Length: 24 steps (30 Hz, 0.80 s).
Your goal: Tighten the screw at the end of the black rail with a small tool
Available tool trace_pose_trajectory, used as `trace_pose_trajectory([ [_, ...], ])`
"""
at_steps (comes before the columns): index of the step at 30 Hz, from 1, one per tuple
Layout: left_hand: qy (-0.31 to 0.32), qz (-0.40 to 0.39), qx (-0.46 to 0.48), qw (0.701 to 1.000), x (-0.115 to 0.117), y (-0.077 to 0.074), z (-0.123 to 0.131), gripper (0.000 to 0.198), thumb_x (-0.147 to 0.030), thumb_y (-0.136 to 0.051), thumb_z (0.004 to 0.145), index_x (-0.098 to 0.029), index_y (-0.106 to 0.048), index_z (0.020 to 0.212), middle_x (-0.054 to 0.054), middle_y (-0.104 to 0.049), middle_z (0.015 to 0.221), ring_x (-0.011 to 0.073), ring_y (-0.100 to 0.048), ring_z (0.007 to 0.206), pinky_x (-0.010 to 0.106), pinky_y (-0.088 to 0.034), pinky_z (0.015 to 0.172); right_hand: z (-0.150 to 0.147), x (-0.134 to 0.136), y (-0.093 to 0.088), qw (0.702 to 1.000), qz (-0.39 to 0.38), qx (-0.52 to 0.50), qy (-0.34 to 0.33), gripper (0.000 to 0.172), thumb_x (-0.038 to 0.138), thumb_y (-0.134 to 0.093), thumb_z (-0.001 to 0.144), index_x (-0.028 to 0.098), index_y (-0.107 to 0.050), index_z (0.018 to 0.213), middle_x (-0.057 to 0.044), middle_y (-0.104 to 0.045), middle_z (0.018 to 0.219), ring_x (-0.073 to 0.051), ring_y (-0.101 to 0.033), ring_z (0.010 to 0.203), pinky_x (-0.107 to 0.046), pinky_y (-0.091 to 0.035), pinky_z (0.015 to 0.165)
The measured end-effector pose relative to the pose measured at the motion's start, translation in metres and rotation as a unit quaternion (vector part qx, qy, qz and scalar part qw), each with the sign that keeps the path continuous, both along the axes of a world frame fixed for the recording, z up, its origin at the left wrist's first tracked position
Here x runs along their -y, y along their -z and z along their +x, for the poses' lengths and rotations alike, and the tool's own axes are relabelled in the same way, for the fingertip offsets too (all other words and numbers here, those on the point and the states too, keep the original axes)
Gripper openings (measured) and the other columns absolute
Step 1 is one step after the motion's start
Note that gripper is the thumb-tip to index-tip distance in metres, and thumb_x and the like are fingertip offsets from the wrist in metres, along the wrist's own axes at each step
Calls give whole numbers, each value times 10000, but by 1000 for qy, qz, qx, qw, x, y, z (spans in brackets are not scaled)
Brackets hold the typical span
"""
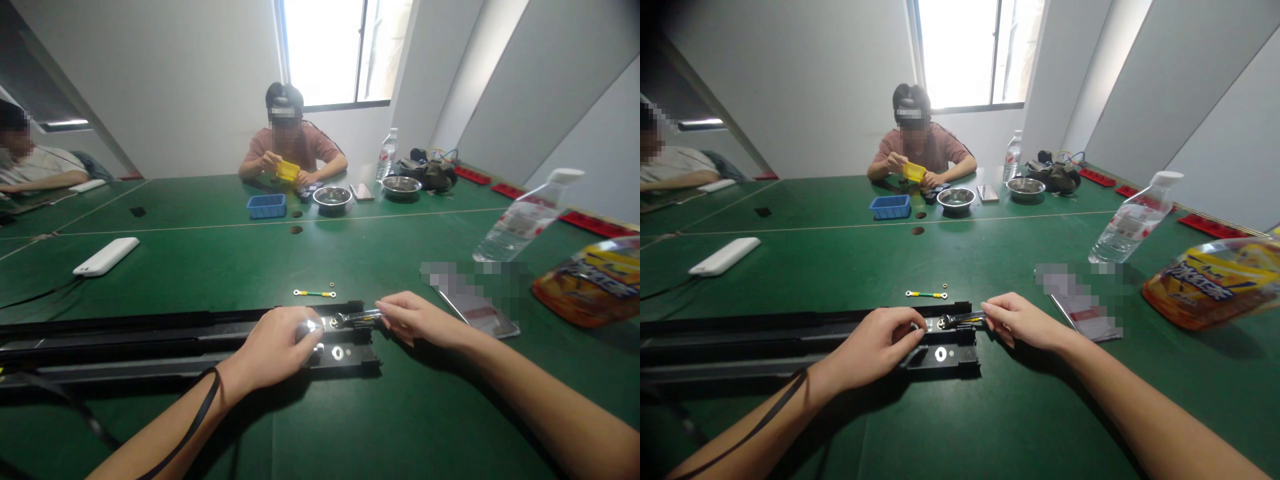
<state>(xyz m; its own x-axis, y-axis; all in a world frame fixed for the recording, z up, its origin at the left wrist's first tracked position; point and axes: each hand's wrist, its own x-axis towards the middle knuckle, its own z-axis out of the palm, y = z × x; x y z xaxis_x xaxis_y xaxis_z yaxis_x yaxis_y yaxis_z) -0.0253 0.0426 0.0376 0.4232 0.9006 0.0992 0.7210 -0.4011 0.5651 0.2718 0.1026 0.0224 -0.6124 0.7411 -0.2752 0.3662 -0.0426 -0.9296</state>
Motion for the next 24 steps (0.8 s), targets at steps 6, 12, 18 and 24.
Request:
trace_pose_trajectory([
  [6,2,3,7,1000,-1,1,0,197,-291,-529,979,-235,-717,962,19,-747,951,198,-676,872,286,-451,733,-4,2,0,1000,13,6,6,536,637,-514,966,174,-569,702,43,-467,489,-104,-458,433,-227,-333,459],
  [12,-4,-1,1,1000,0,0,-1,182,-301,-541,978,-240,-712,967,11,-748,948,190,-674,854,270,-440,703,-1,4,-3,997,-39,53,-48,528,621,-510,966,161,-606,725,52,-462,457,-92,-428,375,-206,-288,392],
  [18,-6,-5,-1,1000,0,1,0,182,-303,-537,973,-241,-708,964,8,-740,922,188,-666,834,273,-430,692,2,5,-4,993,-60,71,-68,548,643,-509,964,158,-626,735,52,-458,443,-86,-411,364,-189,-274,357],
  [24,-7,-3,0,1000,-1,2,0,183,-291,-540,964,-233,-713,974,18,-734,897,194,-664,832,279,-435,695,2,4,-5,994,-77,53,-55,569,652,-519,951,160,-602,676,55,-436,419,-80,-385,342,-189,-259,338],
])
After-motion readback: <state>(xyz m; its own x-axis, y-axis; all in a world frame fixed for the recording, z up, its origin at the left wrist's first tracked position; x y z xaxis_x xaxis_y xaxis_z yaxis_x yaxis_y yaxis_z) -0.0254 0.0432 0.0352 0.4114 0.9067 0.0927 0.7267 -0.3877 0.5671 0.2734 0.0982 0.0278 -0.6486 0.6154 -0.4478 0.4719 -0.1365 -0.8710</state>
